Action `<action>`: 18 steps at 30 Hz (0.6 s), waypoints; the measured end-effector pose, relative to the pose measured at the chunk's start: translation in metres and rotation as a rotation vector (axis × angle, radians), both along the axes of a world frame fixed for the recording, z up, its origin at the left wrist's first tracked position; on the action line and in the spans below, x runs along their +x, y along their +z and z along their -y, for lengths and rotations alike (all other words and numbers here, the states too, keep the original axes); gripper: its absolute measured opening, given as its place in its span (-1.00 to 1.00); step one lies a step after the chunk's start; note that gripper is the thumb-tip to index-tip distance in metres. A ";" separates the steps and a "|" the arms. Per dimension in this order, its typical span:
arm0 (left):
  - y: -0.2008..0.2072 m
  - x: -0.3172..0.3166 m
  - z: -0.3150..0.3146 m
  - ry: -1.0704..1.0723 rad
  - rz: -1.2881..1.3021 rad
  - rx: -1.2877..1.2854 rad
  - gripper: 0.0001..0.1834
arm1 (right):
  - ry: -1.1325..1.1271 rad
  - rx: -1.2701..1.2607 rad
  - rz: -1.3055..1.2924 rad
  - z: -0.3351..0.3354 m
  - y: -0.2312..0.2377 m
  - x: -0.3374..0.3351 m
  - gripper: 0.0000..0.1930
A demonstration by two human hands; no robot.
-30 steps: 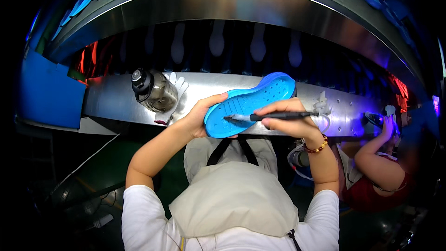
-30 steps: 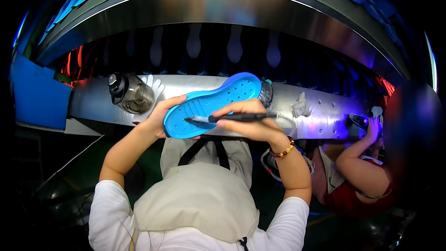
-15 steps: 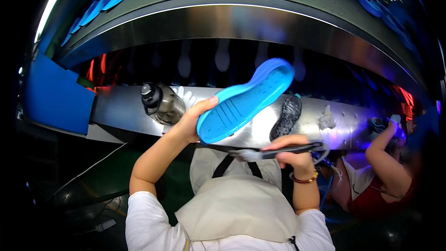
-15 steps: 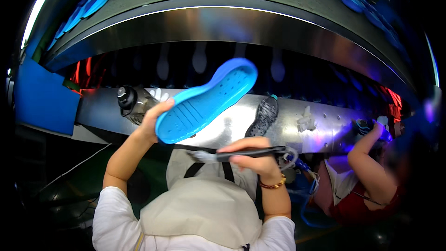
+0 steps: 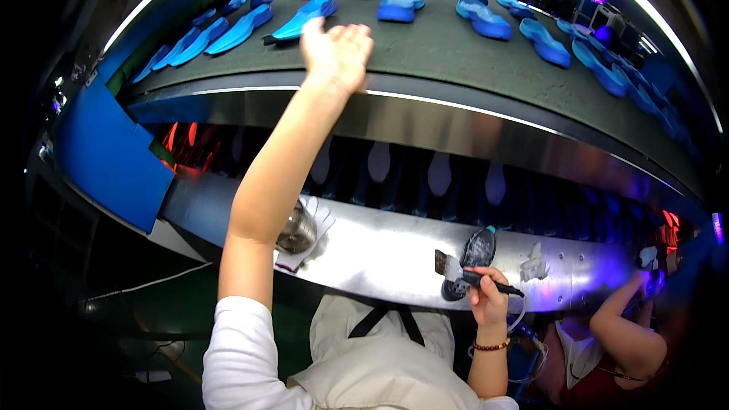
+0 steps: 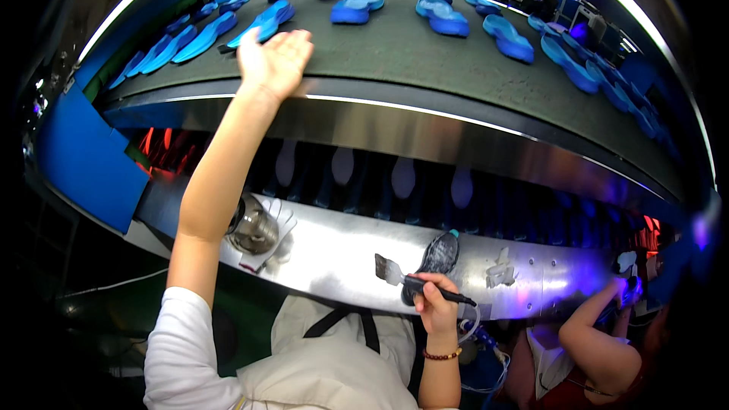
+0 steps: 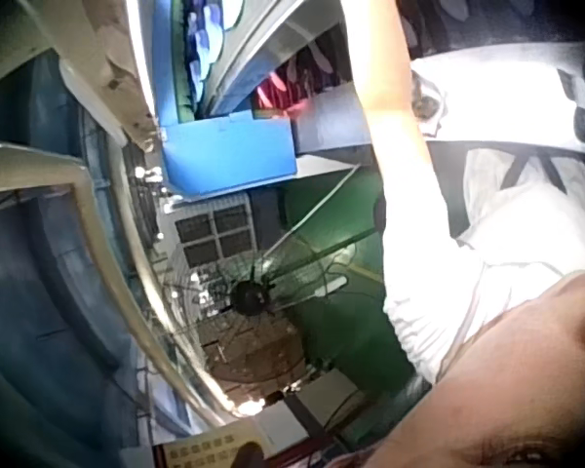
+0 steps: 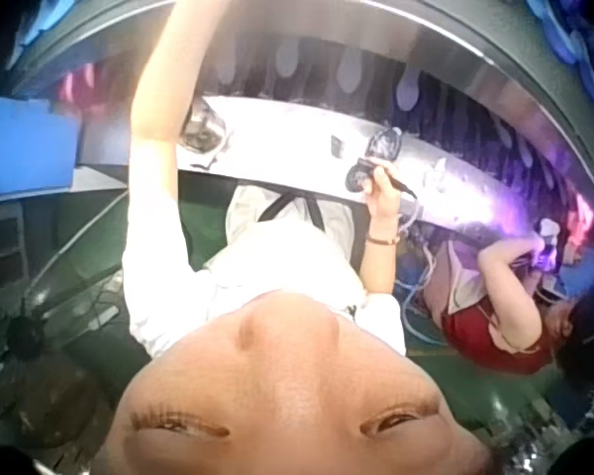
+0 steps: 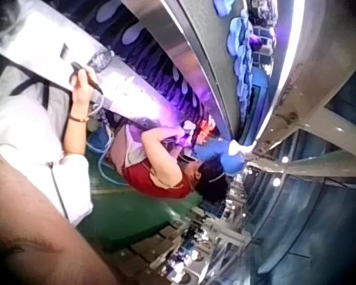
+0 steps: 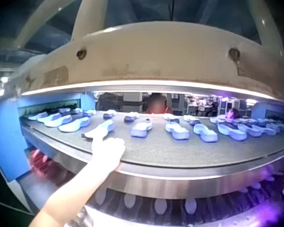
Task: The person scrubs the textured soles of blue slipper soles with a brush. The person repeatedly picks up the soles from a conveyor belt, scrubs the bottom surface, and places them back down in a repetitive sequence.
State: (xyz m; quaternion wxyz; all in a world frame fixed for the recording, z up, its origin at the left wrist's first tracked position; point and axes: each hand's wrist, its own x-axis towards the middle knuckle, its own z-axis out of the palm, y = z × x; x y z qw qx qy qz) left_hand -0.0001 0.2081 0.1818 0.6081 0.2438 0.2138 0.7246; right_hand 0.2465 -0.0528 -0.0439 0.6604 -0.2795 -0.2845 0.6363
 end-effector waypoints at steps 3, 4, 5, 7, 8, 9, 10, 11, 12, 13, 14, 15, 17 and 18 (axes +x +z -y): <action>0.013 0.034 -0.035 -0.028 -0.929 0.045 -0.21 | -0.034 -0.059 -0.017 0.001 -0.007 0.009 -0.80; 0.015 0.035 -0.059 0.176 -1.170 0.123 -0.20 | -0.036 -0.060 -0.001 0.000 -0.009 0.009 -0.79; 0.012 0.039 -0.083 0.374 -1.400 0.198 -0.19 | -0.047 -0.073 0.019 0.000 -0.012 0.009 -0.77; 0.002 0.042 -0.114 0.864 -1.704 0.451 -0.17 | -0.029 -0.088 0.062 0.003 -0.015 0.010 -0.70; -0.006 0.034 -0.124 0.986 -2.000 0.490 -0.17 | -0.033 -0.082 0.088 0.003 -0.015 0.010 -0.70; -0.014 0.030 -0.129 0.695 -2.284 0.318 -0.18 | -0.041 -0.087 0.110 0.003 -0.017 0.008 -0.69; -0.015 0.035 -0.126 0.634 -2.322 0.263 -0.25 | -0.057 -0.118 0.148 0.005 -0.019 0.009 -0.70; -0.014 0.038 -0.123 0.573 -2.361 0.205 -0.31 | -0.075 -0.136 0.129 0.003 -0.026 0.011 -0.71; -0.011 0.037 -0.114 0.698 -2.407 0.276 -0.41 | -0.070 -0.164 0.086 0.002 -0.024 0.011 -0.73; -0.005 0.036 -0.108 0.852 -2.442 0.362 -0.51 | -0.065 -0.170 0.037 -0.003 -0.022 0.010 -0.74; -0.012 0.026 -0.106 0.992 -2.387 0.533 -0.54 | -0.086 -0.175 0.037 -0.004 -0.022 0.007 -0.76; -0.017 0.016 -0.103 1.138 -2.313 0.695 -0.56 | -0.100 -0.172 0.040 -0.006 -0.021 0.004 -0.77; 0.003 0.033 -0.058 0.989 -2.397 0.814 -0.68 | -0.127 -0.168 0.054 -0.006 -0.020 0.006 -0.79; 0.006 0.037 -0.037 1.002 -2.379 0.807 -0.66 | -0.144 -0.174 0.042 -0.005 -0.018 0.007 -0.80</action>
